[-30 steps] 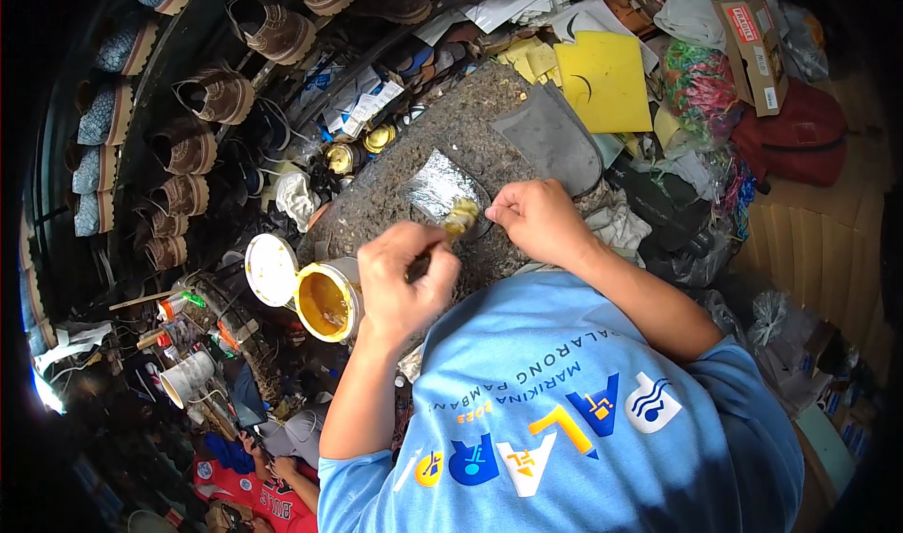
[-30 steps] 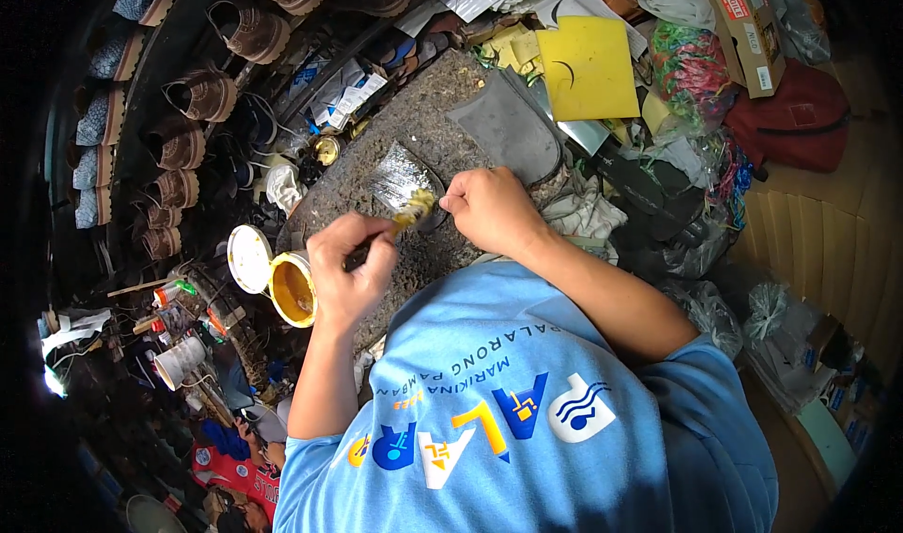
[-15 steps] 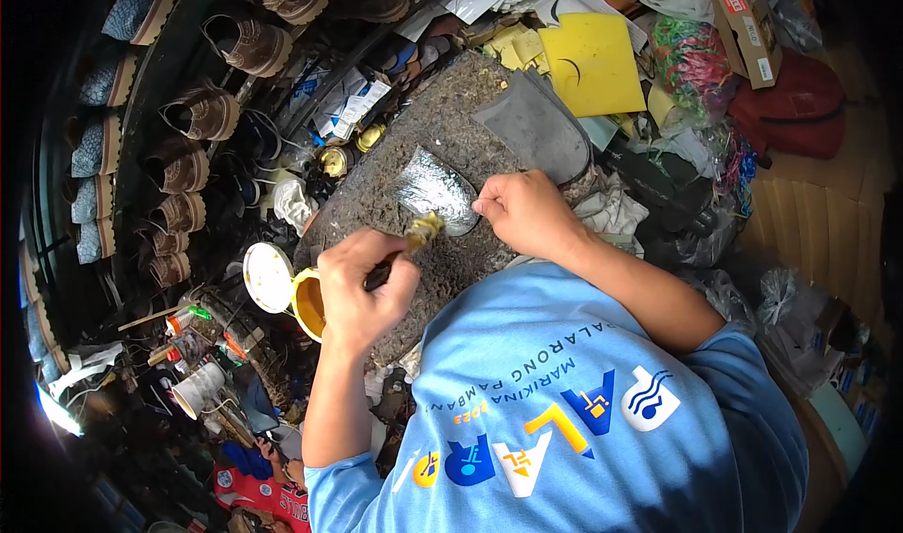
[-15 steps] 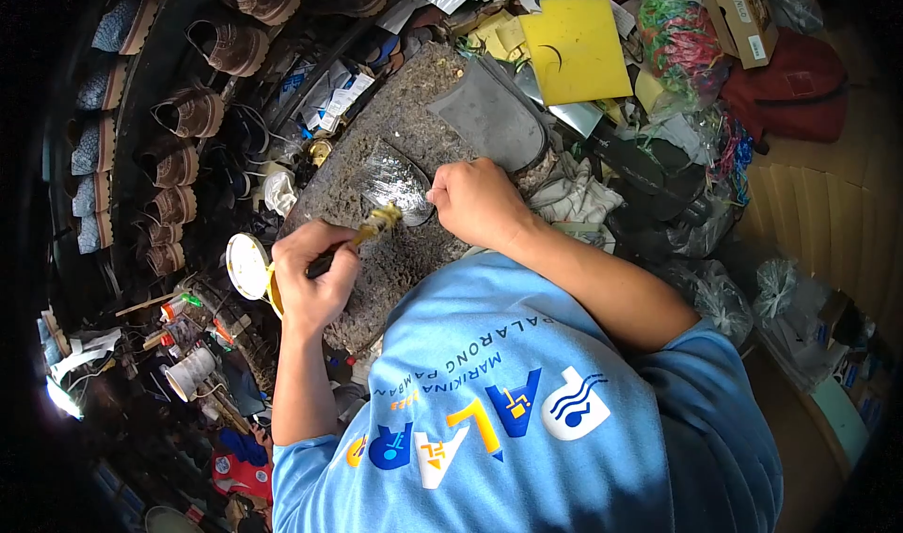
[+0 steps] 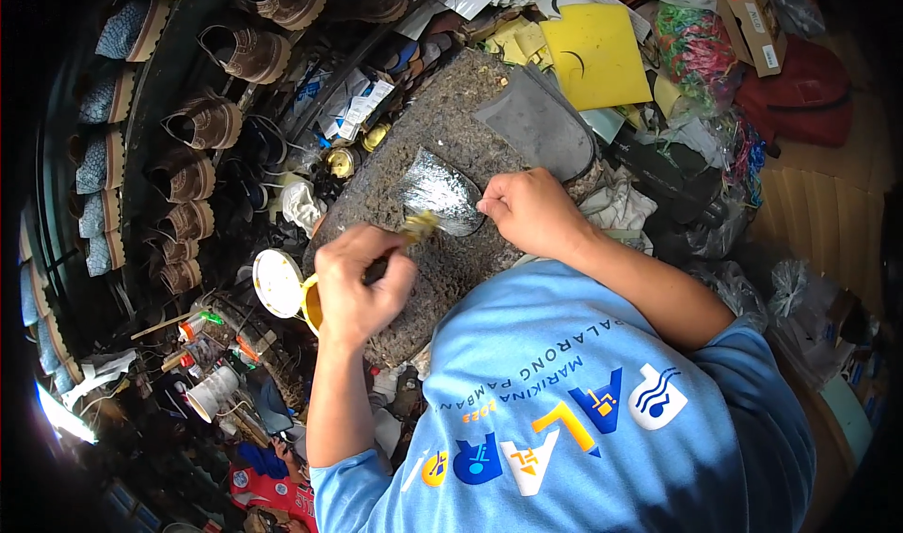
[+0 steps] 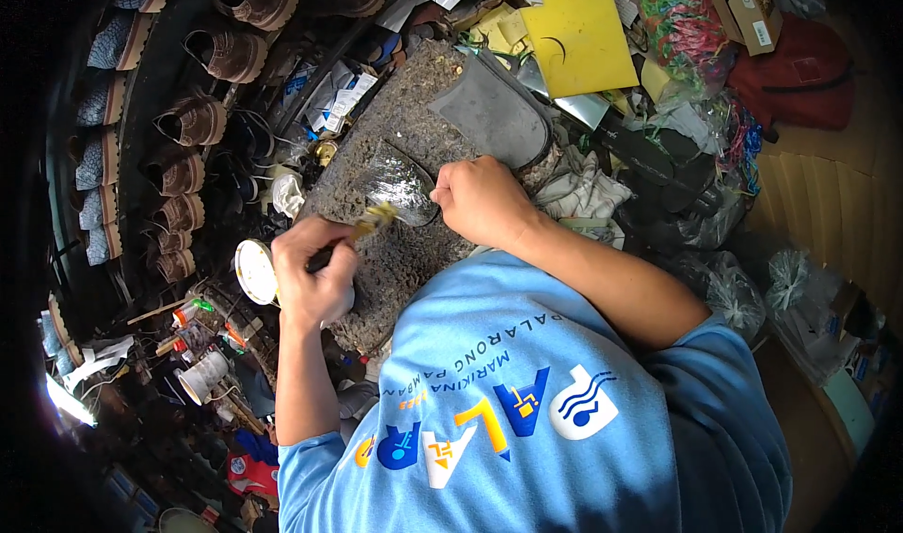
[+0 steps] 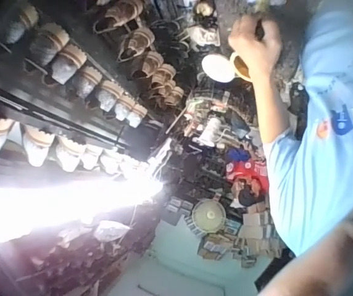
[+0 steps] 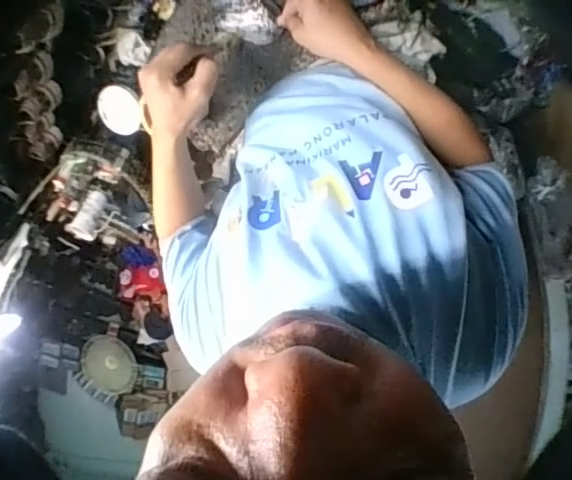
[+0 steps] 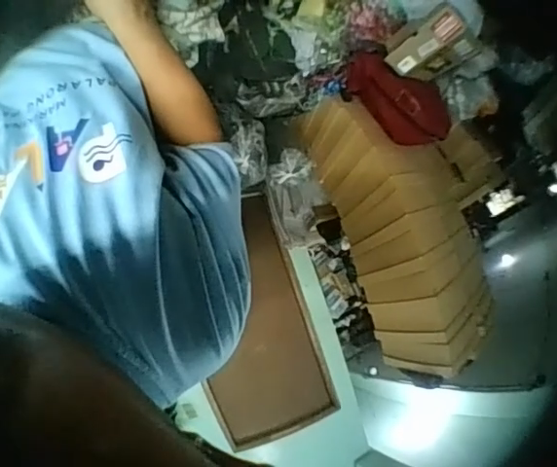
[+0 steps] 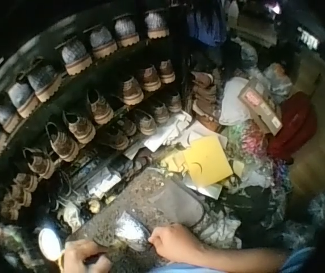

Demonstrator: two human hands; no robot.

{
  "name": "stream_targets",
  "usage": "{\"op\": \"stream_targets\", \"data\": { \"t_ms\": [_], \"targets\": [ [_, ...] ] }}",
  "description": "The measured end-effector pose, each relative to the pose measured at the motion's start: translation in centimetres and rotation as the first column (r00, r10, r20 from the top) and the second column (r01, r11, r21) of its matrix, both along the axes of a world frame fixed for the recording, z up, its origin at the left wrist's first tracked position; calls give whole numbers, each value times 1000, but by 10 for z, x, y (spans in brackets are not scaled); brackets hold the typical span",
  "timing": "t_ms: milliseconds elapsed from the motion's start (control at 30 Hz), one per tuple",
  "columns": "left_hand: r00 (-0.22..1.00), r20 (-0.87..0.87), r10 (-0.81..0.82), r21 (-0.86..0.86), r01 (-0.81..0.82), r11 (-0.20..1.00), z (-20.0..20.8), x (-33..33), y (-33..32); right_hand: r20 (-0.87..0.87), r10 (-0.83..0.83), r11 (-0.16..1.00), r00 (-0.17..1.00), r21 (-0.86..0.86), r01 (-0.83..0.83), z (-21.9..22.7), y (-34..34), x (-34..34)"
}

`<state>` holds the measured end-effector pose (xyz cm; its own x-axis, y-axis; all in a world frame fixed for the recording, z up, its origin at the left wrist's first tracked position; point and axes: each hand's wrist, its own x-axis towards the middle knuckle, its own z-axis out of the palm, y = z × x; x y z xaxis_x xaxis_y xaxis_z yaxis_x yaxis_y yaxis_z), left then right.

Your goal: Applying glue to shoe components using a brush.

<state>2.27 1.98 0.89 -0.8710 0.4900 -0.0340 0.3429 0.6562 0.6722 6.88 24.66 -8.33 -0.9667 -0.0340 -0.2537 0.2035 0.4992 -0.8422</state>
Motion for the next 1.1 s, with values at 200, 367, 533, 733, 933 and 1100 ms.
{"op": "stream_targets", "data": {
  "t_ms": [200,367,533,733,933,1100],
  "targets": [
    [988,121,-101,59,94,994,7,8,12,8,0,1000,1000,11,-1,-1,2,0],
    [984,-65,168,-42,-171,984,-6,-11,-13,40,5,1000,999,6,-5,3,0,0],
    [996,-61,63,30,-62,998,-7,16,10,28,9,1000,1000,10,-9,0,1,0],
    [990,-79,115,98,-107,989,4,24,19,54,-7,1000,999,-24,9,7,2,-3],
    [999,-11,44,96,-43,994,-6,25,1,39,5,1000,999,-9,-5,5,1,-3],
    [998,33,44,167,-49,985,2,13,1,81,13,1000,997,-15,-12,13,2,-4]
  ]
}}
